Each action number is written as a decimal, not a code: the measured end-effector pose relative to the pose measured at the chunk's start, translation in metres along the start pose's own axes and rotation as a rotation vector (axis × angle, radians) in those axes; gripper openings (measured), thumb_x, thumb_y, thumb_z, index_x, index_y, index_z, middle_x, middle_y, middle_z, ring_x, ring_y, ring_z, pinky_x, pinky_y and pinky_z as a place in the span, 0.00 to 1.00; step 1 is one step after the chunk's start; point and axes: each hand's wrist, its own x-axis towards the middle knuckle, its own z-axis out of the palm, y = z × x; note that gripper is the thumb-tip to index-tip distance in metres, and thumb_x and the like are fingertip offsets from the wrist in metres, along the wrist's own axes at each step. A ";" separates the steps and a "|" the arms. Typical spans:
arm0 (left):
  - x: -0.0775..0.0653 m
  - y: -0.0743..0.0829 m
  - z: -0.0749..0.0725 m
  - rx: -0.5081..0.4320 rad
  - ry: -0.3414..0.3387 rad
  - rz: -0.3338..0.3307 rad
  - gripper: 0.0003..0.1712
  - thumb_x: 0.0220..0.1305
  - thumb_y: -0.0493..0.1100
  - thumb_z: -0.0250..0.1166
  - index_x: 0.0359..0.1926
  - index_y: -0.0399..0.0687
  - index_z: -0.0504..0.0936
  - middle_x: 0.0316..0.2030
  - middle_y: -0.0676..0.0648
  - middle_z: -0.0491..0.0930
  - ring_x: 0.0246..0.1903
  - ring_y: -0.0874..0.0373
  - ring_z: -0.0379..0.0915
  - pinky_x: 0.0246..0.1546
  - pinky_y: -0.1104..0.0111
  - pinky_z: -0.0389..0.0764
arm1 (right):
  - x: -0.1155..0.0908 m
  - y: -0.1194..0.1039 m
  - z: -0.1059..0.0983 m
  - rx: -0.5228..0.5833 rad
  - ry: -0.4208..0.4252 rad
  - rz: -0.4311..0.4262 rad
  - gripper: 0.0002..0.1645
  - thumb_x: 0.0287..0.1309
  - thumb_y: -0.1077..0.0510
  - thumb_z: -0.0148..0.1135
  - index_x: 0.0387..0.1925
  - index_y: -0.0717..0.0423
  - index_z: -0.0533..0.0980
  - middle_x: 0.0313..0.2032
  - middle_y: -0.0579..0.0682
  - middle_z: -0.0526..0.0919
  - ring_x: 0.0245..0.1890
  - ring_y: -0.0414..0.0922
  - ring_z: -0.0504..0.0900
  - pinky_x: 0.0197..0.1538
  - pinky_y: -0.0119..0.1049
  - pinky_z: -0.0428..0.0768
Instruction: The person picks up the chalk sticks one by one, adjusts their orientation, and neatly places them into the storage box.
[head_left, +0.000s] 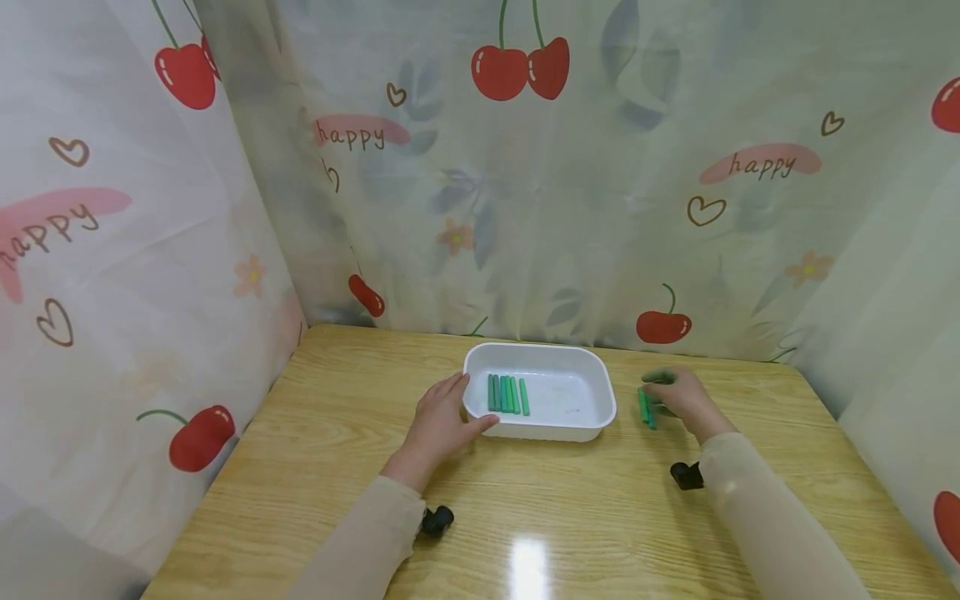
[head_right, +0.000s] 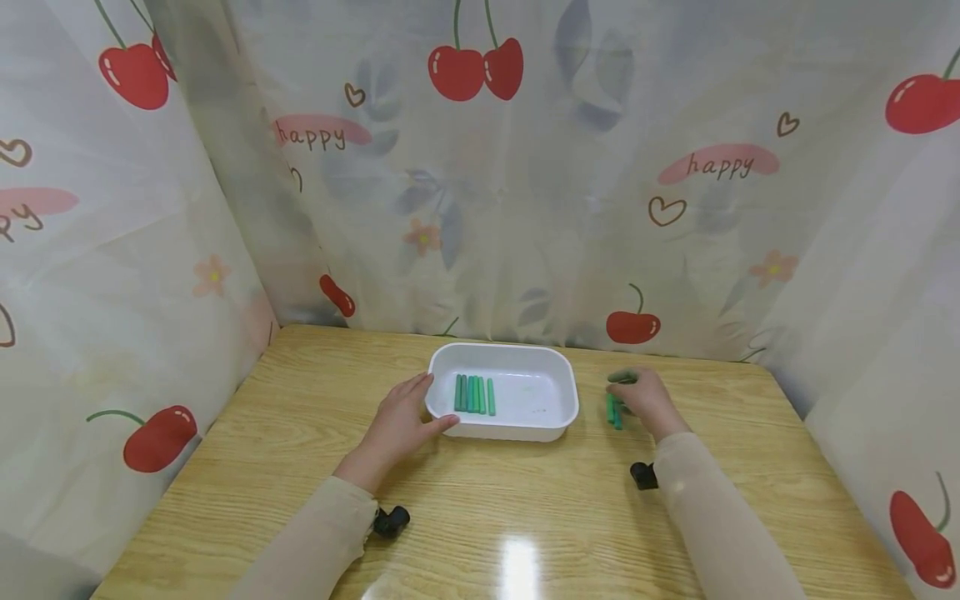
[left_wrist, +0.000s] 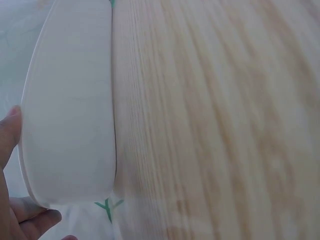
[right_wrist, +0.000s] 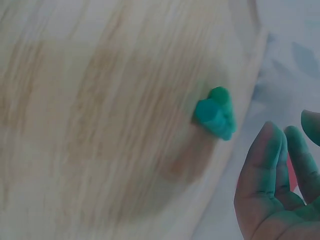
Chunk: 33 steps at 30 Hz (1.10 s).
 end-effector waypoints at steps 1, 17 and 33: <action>0.000 0.000 0.000 -0.001 -0.002 -0.002 0.56 0.59 0.72 0.65 0.76 0.43 0.60 0.74 0.43 0.60 0.73 0.44 0.52 0.73 0.49 0.53 | 0.000 0.001 0.000 -0.003 0.006 0.006 0.29 0.71 0.58 0.55 0.64 0.75 0.66 0.58 0.69 0.74 0.53 0.59 0.78 0.58 0.52 0.79; 0.000 0.002 -0.001 -0.006 -0.001 0.002 0.57 0.58 0.72 0.65 0.76 0.43 0.60 0.74 0.43 0.61 0.73 0.44 0.53 0.72 0.48 0.54 | 0.014 0.021 -0.004 -0.059 0.001 0.112 0.29 0.70 0.59 0.55 0.65 0.74 0.66 0.56 0.68 0.74 0.43 0.50 0.78 0.47 0.41 0.81; -0.001 0.002 -0.002 -0.011 0.004 0.005 0.56 0.58 0.71 0.66 0.76 0.42 0.60 0.74 0.43 0.61 0.73 0.43 0.53 0.73 0.48 0.54 | 0.015 0.022 0.001 -0.212 -0.011 0.073 0.25 0.68 0.64 0.56 0.62 0.74 0.69 0.53 0.69 0.77 0.41 0.52 0.78 0.42 0.41 0.79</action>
